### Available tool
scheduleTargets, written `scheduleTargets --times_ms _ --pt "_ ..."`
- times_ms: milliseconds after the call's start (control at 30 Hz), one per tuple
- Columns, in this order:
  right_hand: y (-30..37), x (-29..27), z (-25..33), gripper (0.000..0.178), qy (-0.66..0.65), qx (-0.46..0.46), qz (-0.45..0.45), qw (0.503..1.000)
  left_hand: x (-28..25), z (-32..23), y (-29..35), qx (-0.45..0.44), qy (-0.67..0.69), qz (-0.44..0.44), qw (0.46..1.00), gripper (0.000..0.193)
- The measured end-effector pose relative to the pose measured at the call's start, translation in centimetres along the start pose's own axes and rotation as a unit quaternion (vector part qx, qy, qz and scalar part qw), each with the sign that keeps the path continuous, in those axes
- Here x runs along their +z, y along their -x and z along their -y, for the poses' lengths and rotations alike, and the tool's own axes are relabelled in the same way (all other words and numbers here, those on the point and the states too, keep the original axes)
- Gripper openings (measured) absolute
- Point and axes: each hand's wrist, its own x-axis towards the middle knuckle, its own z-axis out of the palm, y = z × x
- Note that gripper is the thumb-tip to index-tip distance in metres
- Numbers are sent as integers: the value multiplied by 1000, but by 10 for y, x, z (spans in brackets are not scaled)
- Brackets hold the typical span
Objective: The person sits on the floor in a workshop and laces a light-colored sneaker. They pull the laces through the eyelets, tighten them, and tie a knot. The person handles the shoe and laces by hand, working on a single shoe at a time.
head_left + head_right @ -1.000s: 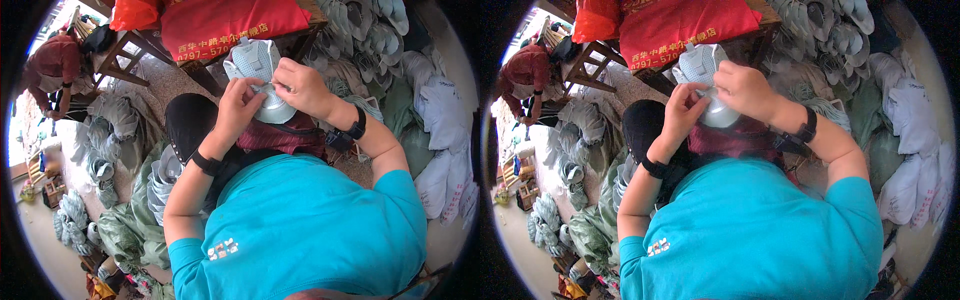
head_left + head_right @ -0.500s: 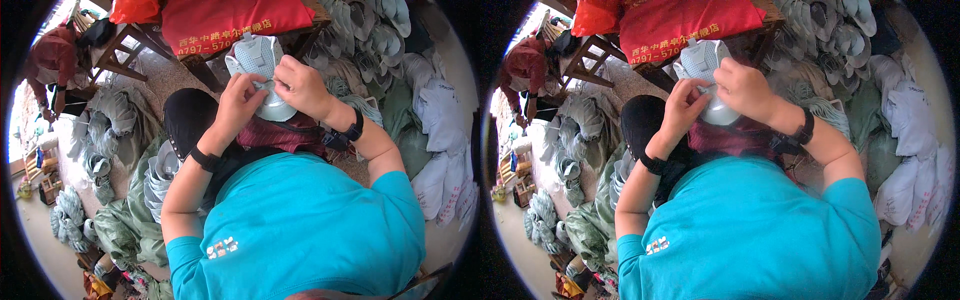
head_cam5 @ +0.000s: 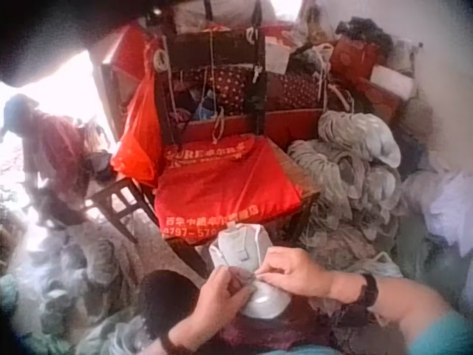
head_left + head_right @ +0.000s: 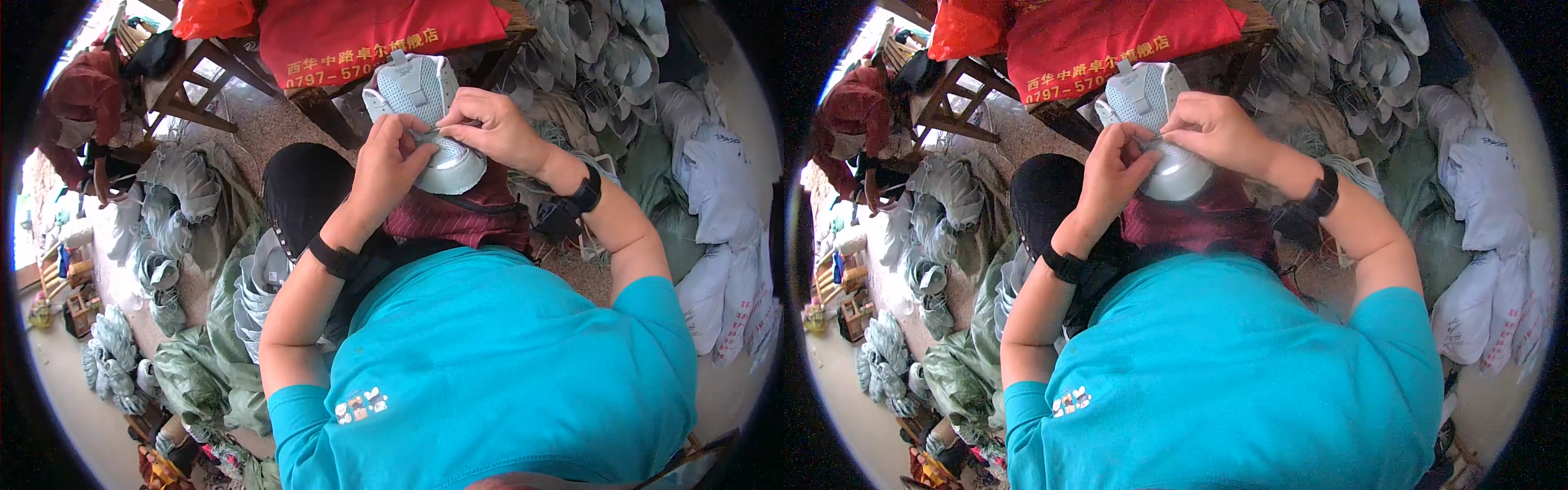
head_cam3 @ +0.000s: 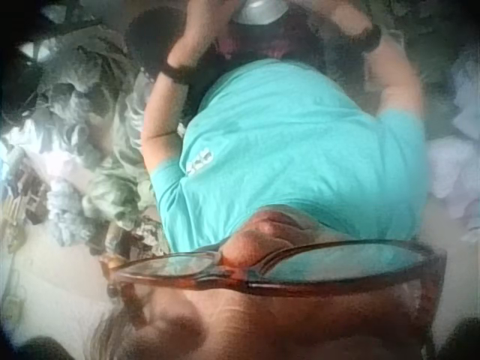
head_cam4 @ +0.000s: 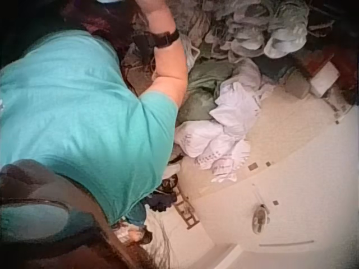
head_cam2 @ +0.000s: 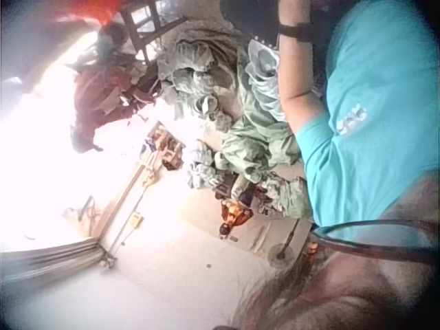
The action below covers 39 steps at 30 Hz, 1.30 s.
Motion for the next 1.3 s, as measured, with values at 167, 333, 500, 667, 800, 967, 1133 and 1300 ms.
scheduleTargets --times_ms 167,333,500,667,800,967,1133,1300 --pt "0 4 6 6 215 -71 -35 973 0 5 -7 -8 -16 -4 1000 27" --pt "-17 3 0 14 -47 99 66 992 -1 11 4 22 -43 -36 998 29" --pt "-12 9 21 9 53 90 27 994 -5 0 -3 -58 -47 50 996 22" --pt "18 6 -16 18 -34 136 -9 990 -9 -8 2 -31 -28 61 997 17" --pt "17 -10 -35 10 -85 193 30 977 -2 -4 -1 -3 4 22 1000 21" --pt "-4 -6 -18 7 87 60 105 989 1 6 -1 28 1 0 1000 23" --pt "-30 1 10 3 132 -74 191 970 -2 4 1 25 -8 3 1000 20" --pt "-20 -12 -22 6 117 6 156 981 6 11 -4 60 -31 8 998 19"
